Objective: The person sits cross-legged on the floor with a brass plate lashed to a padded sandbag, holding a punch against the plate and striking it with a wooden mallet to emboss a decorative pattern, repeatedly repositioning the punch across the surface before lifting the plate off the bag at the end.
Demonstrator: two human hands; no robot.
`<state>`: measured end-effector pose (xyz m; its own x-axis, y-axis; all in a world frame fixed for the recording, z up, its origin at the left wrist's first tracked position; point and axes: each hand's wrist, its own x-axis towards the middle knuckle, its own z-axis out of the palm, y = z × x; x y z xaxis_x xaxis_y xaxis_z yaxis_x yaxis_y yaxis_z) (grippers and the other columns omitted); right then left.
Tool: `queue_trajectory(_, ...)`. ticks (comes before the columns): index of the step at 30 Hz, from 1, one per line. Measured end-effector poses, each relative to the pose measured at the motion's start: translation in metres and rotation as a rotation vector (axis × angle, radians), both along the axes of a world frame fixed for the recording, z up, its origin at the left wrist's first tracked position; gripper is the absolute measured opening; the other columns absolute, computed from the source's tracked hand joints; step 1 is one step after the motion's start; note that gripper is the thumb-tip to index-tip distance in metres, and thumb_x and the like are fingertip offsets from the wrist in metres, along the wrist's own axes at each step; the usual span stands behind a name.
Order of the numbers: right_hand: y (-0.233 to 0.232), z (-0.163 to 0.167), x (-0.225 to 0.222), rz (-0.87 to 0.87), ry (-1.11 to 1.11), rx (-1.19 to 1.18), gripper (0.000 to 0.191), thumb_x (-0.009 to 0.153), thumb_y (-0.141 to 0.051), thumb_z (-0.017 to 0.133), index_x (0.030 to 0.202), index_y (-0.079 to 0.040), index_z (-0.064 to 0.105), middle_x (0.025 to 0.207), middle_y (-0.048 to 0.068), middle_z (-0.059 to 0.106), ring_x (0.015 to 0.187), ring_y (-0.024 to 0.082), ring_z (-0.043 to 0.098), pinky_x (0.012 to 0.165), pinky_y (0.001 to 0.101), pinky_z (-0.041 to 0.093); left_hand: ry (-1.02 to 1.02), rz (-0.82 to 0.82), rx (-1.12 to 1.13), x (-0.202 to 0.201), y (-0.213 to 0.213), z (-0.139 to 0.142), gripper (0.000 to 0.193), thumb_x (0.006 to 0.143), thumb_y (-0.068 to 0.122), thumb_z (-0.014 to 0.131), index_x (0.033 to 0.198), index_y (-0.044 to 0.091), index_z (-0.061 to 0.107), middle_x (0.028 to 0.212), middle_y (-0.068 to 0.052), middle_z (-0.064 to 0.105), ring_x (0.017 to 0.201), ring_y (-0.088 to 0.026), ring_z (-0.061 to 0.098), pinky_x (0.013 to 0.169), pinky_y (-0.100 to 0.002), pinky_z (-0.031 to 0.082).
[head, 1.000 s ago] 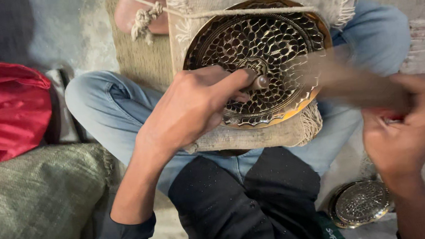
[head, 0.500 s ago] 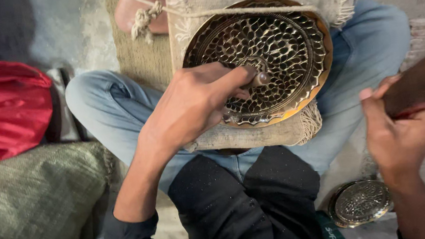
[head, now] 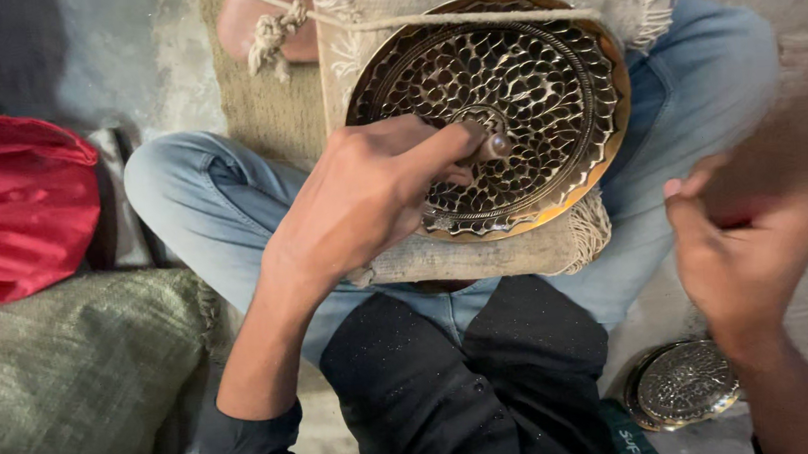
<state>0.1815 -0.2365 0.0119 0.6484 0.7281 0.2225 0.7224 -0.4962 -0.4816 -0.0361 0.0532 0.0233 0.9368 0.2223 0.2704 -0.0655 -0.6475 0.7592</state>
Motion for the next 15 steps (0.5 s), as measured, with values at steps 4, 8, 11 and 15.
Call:
queue_trajectory(4,0.005,0.005,-0.002,0.073,-0.147,-0.052,0.025,0.099,0.010,0.082,0.112,0.004,0.061,0.100,0.013,0.063,0.091,0.022,0.064,0.084,0.0307,0.051,0.013,0.003,0.020,0.000,0.000,0.000,0.050,0.071,-0.009,0.066,0.118,0.007,0.060,0.094,-0.012,0.070,0.087,-0.034,0.070,0.074,-0.044,0.055)
queue_trajectory(8,0.004,0.006,-0.006,0.093,-0.170,-0.104,0.028,0.089,0.014,0.078,0.112,0.006,0.064,0.099,0.016,0.066,0.091,0.027,0.066,0.084,0.0341,0.052,0.089,0.021,0.003,0.000,0.000,0.000,0.051,0.070,-0.009,0.066,0.119,0.006,0.061,0.092,-0.013,0.070,0.082,-0.032,0.070,0.071,-0.044,0.055)
queue_trajectory(11,0.001,0.003,-0.009,-0.007,0.197,0.100,0.020,0.094,0.012,0.074,0.104,0.002,0.060,0.096,0.013,0.065,0.087,0.024,0.063,0.085,0.0307,0.050,0.040,-0.018,-0.009,0.001,0.002,0.001,0.052,0.070,-0.008,0.066,0.119,0.005,0.060,0.097,-0.012,0.071,0.086,-0.033,0.070,0.073,-0.043,0.056)
queue_trajectory(15,-0.003,-0.001,-0.011,0.026,0.050,-0.002,0.021,0.093,0.012,0.079,0.104,0.004,0.063,0.096,0.014,0.066,0.088,0.024,0.065,0.084,0.0313,0.051,0.000,-0.002,0.026,0.001,0.002,0.001,0.051,0.070,-0.008,0.066,0.119,0.004,0.058,0.101,-0.013,0.071,0.092,-0.033,0.071,0.080,-0.043,0.058)
